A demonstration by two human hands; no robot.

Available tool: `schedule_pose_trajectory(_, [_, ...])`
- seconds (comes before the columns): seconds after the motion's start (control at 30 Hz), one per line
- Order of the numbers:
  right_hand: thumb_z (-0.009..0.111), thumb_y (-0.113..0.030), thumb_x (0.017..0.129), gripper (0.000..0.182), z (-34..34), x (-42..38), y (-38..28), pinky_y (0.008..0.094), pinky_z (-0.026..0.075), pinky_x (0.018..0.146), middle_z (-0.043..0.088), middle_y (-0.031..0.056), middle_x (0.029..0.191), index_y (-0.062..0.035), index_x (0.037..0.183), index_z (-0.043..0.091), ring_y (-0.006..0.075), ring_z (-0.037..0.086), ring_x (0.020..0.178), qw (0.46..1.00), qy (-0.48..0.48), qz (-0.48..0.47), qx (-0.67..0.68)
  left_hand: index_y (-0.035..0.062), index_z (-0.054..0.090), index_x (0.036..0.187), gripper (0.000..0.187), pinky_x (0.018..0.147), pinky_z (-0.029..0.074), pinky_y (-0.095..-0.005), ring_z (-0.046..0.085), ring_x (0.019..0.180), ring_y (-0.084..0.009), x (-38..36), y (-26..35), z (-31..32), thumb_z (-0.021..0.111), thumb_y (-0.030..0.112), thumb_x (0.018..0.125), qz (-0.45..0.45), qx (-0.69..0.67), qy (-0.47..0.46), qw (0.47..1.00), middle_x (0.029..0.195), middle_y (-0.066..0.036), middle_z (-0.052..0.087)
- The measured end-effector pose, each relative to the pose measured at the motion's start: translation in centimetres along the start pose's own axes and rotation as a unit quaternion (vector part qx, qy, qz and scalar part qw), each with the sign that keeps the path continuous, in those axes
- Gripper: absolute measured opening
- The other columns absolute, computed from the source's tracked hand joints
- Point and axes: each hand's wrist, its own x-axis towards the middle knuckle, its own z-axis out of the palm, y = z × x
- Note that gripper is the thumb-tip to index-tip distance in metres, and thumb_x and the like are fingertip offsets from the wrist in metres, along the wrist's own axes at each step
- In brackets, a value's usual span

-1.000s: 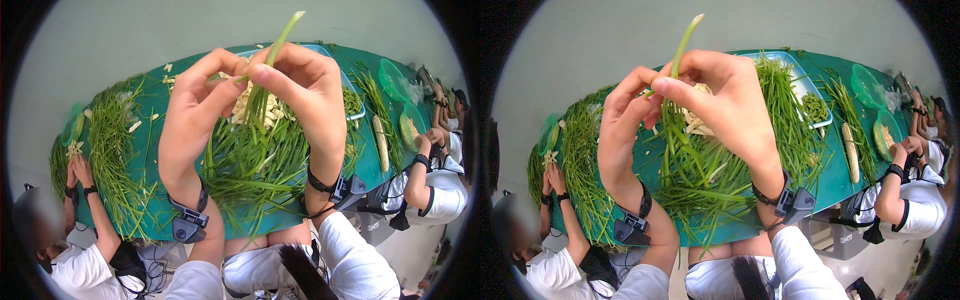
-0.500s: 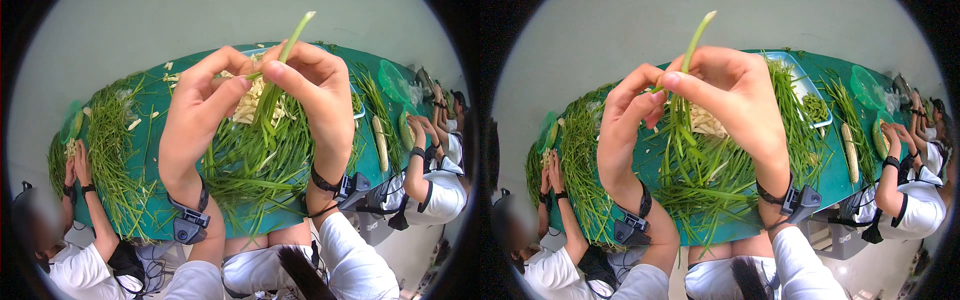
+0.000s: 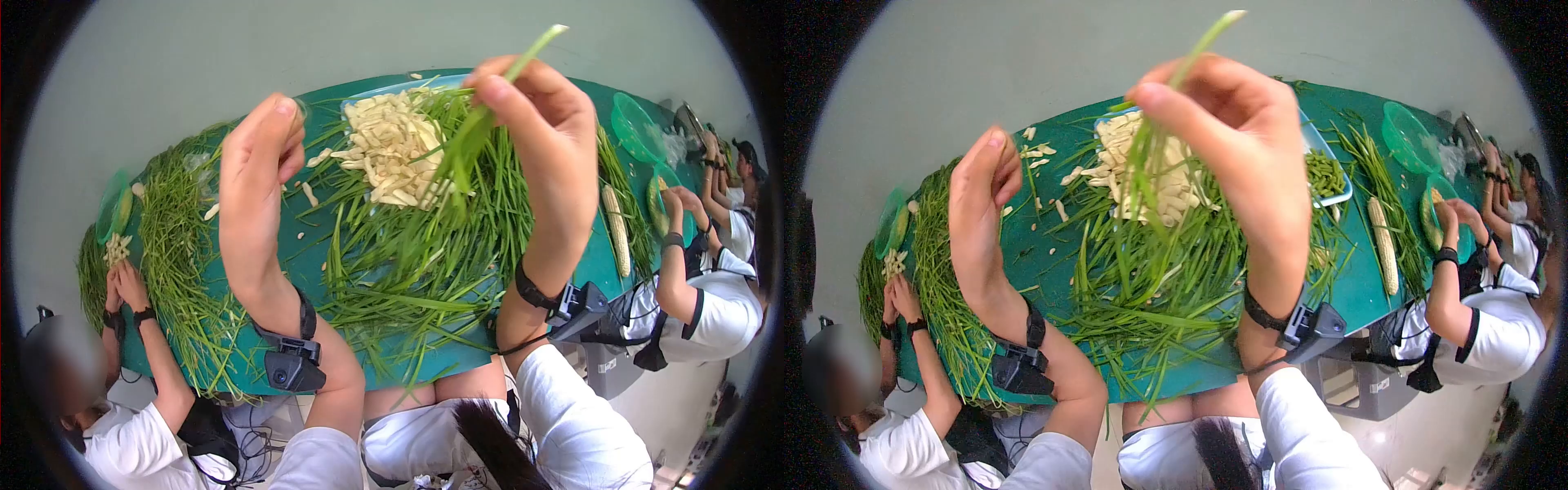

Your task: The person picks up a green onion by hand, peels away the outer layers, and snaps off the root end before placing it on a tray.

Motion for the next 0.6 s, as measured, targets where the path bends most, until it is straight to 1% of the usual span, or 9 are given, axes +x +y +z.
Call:
schedule_pose_trajectory(0.07, [0.069,-0.013,0.081,0.016,0.4,0.1,0.1,0.0190,0.042,0.061,0.063,0.0008,0.072,0.0018,0.087,0.066,0.0052,0.056,0.066,1.000,-0.010,0.011,-0.013,0.0066,0.037,0.066,0.035,0.050,0.024,-0.0233,0.029,0.055,-0.0063,0.1,0.0,0.2,0.046,0.025,0.095,0.000,0.003,-0.012,1.000,0.061,0.004,0.027])
schedule_pose_trajectory(0.13, [0.069,-0.013,0.081,0.016,0.9,0.1,0.5,0.0185,0.040,0.058,0.059,-0.0016,0.069,0.0016,0.087,0.065,0.0036,0.051,0.064,0.999,-0.025,0.022,-0.037,0.0027,0.051,0.065,0.034,0.051,0.030,-0.0206,0.039,0.055,-0.0055,-0.1,0.2,0.3,0.054,0.022,0.092,-0.011,-0.008,-0.058,0.998,0.062,0.003,0.047])
schedule_pose_trajectory(0.17, [0.069,-0.013,0.081,0.016,1.2,0.1,0.8,0.0185,0.040,0.058,0.059,-0.0016,0.069,0.0016,0.087,0.065,0.0036,0.051,0.064,0.999,-0.024,0.024,-0.038,0.0027,0.051,0.065,0.034,0.051,0.030,-0.0206,0.039,0.055,-0.0055,-0.1,0.0,0.4,0.054,0.022,0.092,-0.013,-0.009,-0.059,0.998,0.062,0.003,0.047])
schedule_pose_trajectory(0.23, [0.069,-0.013,0.081,0.016,1.7,0.1,1.2,0.0187,0.039,0.057,0.057,-0.0025,0.069,0.0018,0.087,0.065,0.0032,0.049,0.064,0.998,-0.056,0.029,-0.002,-0.0008,0.065,0.077,0.022,0.056,0.038,-0.0186,0.050,0.061,-0.0055,0.2,-0.4,0.8,0.060,0.017,0.089,-0.005,0.006,-0.019,1.000,0.073,-0.004,0.064])
schedule_pose_trajectory(0.27, [0.068,-0.012,0.081,0.015,1.9,0.2,1.4,0.0188,0.038,0.056,0.056,-0.0027,0.069,0.0019,0.087,0.065,0.0030,0.048,0.064,0.998,-0.065,0.014,-0.001,-0.0008,0.065,0.077,0.022,0.056,0.038,-0.0186,0.050,0.061,-0.0055,0.4,-0.4,0.7,0.060,0.017,0.089,-0.004,0.007,-0.018,1.000,0.073,-0.004,0.064])
schedule_pose_trajectory(0.33, [0.068,-0.012,0.080,0.015,2.1,0.1,1.3,0.0189,0.038,0.056,0.056,-0.0026,0.068,0.0018,0.087,0.065,0.0030,0.047,0.064,0.996,-0.077,0.031,0.006,-0.0011,0.069,0.088,0.014,0.060,0.042,-0.0186,0.053,0.063,-0.0053,0.4,-0.5,0.4,0.066,0.012,0.084,-0.031,0.011,-0.044,0.998,0.081,-0.007,0.069])
schedule_pose_trajectory(0.4, [0.068,-0.012,0.080,0.015,2.0,0.2,1.2,0.0189,0.037,0.057,0.056,-0.0025,0.068,0.0017,0.087,0.065,0.0030,0.047,0.064,0.995,-0.090,0.049,0.013,-0.0009,0.068,0.087,0.013,0.060,0.042,-0.0185,0.054,0.064,-0.0048,0.3,-0.3,0.6,0.067,0.011,0.083,-0.032,0.018,-0.046,0.998,0.079,-0.005,0.068])
schedule_pose_trajectory(0.47, [0.065,-0.009,0.083,0.014,1.9,0.2,1.0,0.0227,0.045,0.062,0.061,0.0037,0.077,0.0040,0.088,0.063,0.0085,0.056,0.070,0.991,-0.119,0.059,-0.021,-0.0006,0.068,0.086,0.012,0.059,0.042,-0.0185,0.055,0.065,-0.0043,0.2,-0.2,0.6,0.068,0.011,0.083,-0.033,0.023,-0.049,0.998,0.077,-0.004,0.067])
schedule_pose_trajectory(0.6, [0.065,-0.009,0.083,0.013,2.0,0.2,1.0,0.0222,0.044,0.061,0.061,0.0032,0.076,0.0038,0.088,0.063,0.0079,0.055,0.069,0.991,-0.120,0.049,-0.027,-0.0004,0.067,0.087,0.013,0.060,0.042,-0.0186,0.058,0.067,-0.0043,0.3,-0.2,0.2,0.067,0.012,0.083,-0.022,0.054,-0.033,0.998,0.077,-0.003,0.067])
